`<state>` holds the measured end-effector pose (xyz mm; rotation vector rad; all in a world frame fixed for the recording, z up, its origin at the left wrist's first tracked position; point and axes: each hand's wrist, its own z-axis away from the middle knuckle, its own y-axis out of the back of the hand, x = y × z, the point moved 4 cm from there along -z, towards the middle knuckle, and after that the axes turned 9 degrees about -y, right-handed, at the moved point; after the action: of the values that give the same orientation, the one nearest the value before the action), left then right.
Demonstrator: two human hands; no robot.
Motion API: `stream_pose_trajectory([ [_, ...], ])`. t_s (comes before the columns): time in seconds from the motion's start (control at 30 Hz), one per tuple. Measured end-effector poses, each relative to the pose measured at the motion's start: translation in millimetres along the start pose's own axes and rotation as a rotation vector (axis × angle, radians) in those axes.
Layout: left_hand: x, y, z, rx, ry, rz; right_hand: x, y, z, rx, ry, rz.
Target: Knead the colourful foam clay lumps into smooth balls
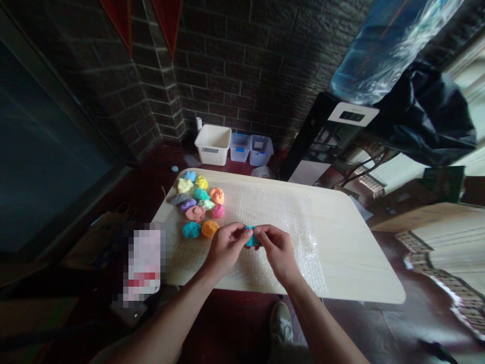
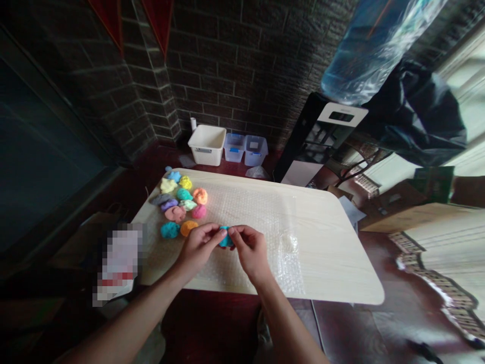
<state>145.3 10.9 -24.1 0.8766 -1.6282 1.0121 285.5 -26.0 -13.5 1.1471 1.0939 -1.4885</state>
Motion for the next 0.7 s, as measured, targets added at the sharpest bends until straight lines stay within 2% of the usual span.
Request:
stream_pose_trajectory([
  [0.1, 1.2, 3.5, -0.3, 0.000, -0.041, -0.090, 0.4, -0.7, -0.3, -0.026, -0.009, 0.028],
  [0.2, 0.4, 4.7, 0.4, -0.012, -0.048, -0.160, -0.1, 1.8, 0.3, 0.020, 0.003, 0.038],
  [0.4, -6.0, -0.9, 1.2, -0.004, 0.083, 0.062, -1.5, 6.3, 2.0, 0.110, 0.060, 0.040],
  [0.6, -2.2, 4.9, -0.8, 0.035, 0.054, 0.034, 2.4, 2.8, 0.4, 0.001, -0.008, 0.060],
  [0.7, -0.4, 3.6, -0.6, 0.034, 0.071, 0.054, 1.2, 3.6, 0.4, 0.021, 0.003, 0.046],
])
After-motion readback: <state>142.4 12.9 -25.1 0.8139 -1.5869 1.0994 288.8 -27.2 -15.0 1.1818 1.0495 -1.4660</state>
